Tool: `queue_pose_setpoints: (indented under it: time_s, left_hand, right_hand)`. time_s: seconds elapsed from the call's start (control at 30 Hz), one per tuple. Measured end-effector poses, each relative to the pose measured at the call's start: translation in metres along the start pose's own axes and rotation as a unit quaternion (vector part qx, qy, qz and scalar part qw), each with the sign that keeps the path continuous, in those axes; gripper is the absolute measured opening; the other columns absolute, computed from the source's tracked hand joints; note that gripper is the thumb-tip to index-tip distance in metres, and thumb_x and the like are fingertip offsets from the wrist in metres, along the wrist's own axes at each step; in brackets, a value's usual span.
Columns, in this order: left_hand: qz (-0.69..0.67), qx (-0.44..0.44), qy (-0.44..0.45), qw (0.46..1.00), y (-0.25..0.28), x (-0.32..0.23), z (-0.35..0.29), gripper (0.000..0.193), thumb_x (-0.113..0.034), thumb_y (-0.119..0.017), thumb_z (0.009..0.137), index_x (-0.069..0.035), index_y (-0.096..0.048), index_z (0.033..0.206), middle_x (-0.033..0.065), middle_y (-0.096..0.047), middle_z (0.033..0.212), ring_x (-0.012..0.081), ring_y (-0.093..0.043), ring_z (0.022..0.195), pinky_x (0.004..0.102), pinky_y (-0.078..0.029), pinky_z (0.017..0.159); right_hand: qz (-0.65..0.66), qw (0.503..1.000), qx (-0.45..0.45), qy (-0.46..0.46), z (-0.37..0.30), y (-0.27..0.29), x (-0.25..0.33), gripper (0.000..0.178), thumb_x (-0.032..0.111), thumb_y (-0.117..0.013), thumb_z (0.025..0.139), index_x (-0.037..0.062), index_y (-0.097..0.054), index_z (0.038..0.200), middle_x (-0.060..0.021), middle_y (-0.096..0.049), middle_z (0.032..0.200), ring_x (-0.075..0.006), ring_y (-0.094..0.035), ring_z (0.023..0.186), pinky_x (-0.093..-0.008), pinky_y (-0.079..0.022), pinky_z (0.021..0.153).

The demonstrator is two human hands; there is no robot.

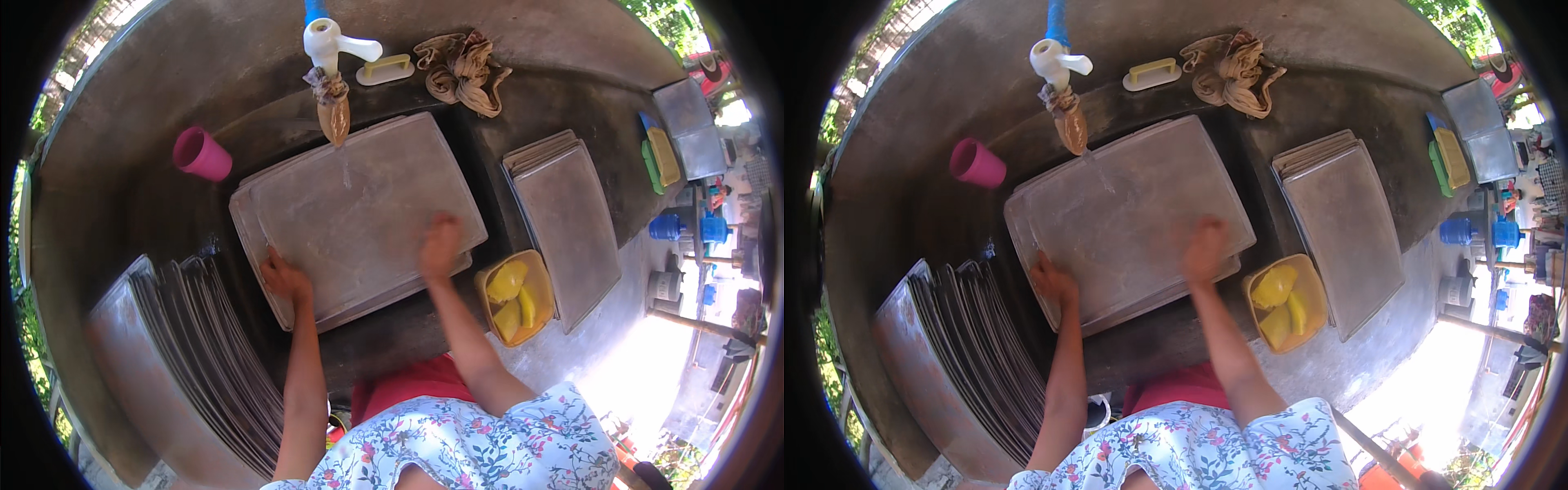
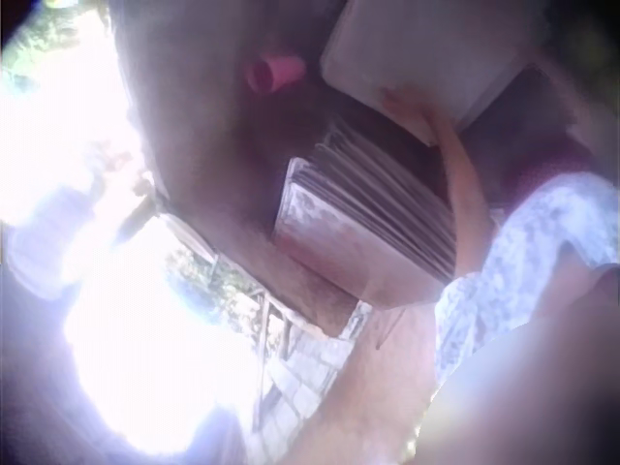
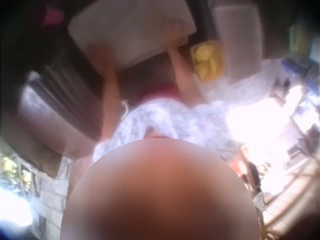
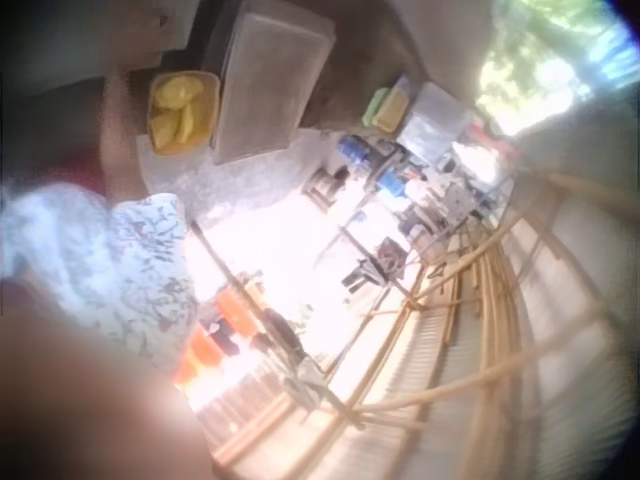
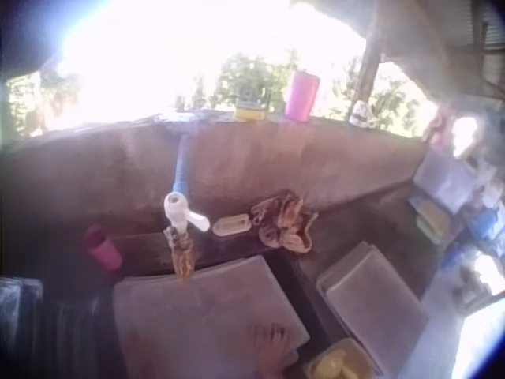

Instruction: The person washes multiple rectangular metal trays at an outdoor concrete sink. They scrub each tray with a sponge under running water, rinse it, and place it on a growing stack to the right. The process is repeated for several trays throughout the clip.

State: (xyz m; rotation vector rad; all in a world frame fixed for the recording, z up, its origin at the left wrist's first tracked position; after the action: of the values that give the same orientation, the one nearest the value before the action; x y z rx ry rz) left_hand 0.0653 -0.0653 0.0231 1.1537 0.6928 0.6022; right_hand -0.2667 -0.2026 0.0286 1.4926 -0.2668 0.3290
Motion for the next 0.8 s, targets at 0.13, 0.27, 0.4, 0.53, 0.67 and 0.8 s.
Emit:
queue_pose_setpoints:
  time_s: [0.13, 0.27, 0.4, 0.53, 0.67, 0.8]
  left_hand:
    - [-0.002, -0.005, -0.008, 1.000, -0.003, 0.002, -0.002, 0.046, -0.003, -0.054, 0.083, -0.010, -0.050, 0.128, 0.0107, -0.051, 0.097, 0.0278, -0.054, 0.090, 0.0417, -0.040, 0.072]
    - [-0.007, -0.030, -0.035, 0.999, -0.001, 0.000, -0.004, 0.046, -0.003, -0.053, 0.085, -0.010, -0.048, 0.131, 0.0113, -0.051, 0.095, 0.0280, -0.054, 0.087, 0.0418, -0.040, 0.071]
    - [-0.037, -0.051, -0.051, 0.997, 0.003, -0.001, -0.004, 0.047, -0.004, -0.052, 0.086, -0.010, -0.047, 0.131, 0.0113, -0.051, 0.096, 0.0284, -0.054, 0.089, 0.0433, -0.040, 0.071]
    - [-0.029, -0.023, -0.015, 0.999, -0.002, 0.002, -0.001, 0.047, -0.004, -0.054, 0.084, -0.010, -0.048, 0.130, 0.0102, -0.051, 0.097, 0.0286, -0.053, 0.091, 0.0434, -0.040, 0.073]
    - [-0.022, -0.026, -0.018, 0.999, 0.001, 0.001, -0.005, 0.045, -0.006, -0.054, 0.085, -0.011, -0.049, 0.129, 0.0095, -0.051, 0.096, 0.0281, -0.054, 0.091, 0.0431, -0.040, 0.073]
    - [-0.033, -0.033, -0.008, 0.999, 0.003, 0.004, -0.004, 0.044, -0.007, -0.054, 0.085, -0.013, -0.049, 0.129, 0.0090, -0.052, 0.095, 0.0277, -0.054, 0.090, 0.0438, -0.040, 0.072]
  right_hand:
    - [-0.165, 0.977, -0.130, 0.042, 0.112, 0.028, -0.048, 0.051, 0.027, -0.053, 0.088, -0.0004, -0.044, 0.129, -0.0168, -0.042, 0.132, -0.0372, -0.030, 0.130, -0.0480, -0.027, 0.105]
    - [-0.127, 0.982, -0.072, 0.123, 0.227, -0.042, 0.033, 0.052, 0.028, -0.053, 0.088, 0.0023, -0.043, 0.131, -0.0161, -0.043, 0.131, -0.0354, -0.031, 0.130, -0.0454, -0.028, 0.105]
    - [0.006, 0.985, -0.042, 0.170, 0.162, -0.098, 0.165, 0.041, 0.020, -0.052, 0.082, -0.0002, -0.052, 0.118, -0.0173, -0.049, 0.121, -0.0351, -0.037, 0.125, -0.0457, -0.033, 0.102]
    - [-0.033, 0.952, -0.018, 0.303, 0.051, -0.088, 0.197, 0.046, 0.024, -0.052, 0.084, -0.0005, -0.049, 0.122, -0.0192, -0.045, 0.129, -0.0361, -0.036, 0.126, -0.0472, -0.031, 0.103]
    - [-0.076, 0.968, 0.126, 0.204, 0.086, -0.054, 0.069, 0.051, 0.030, -0.054, 0.084, -0.0002, -0.048, 0.124, -0.0173, -0.045, 0.131, -0.0348, -0.036, 0.127, -0.0464, -0.029, 0.105]
    - [-0.112, 0.978, -0.128, 0.124, 0.109, 0.032, 0.001, 0.043, 0.015, -0.051, 0.084, -0.0008, -0.049, 0.123, -0.0195, -0.047, 0.127, -0.0379, -0.040, 0.122, -0.0445, -0.029, 0.105]
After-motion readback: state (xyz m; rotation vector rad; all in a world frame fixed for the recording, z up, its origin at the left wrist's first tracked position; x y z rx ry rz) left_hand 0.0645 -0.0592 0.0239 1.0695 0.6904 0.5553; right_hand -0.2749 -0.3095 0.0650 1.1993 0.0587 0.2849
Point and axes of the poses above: each hand's wrist, its own z-axis towards the middle knuckle, its own y-axis out of the back of the hand, x = y × z, the point moved 10 cm from there along z, towards the middle knuckle
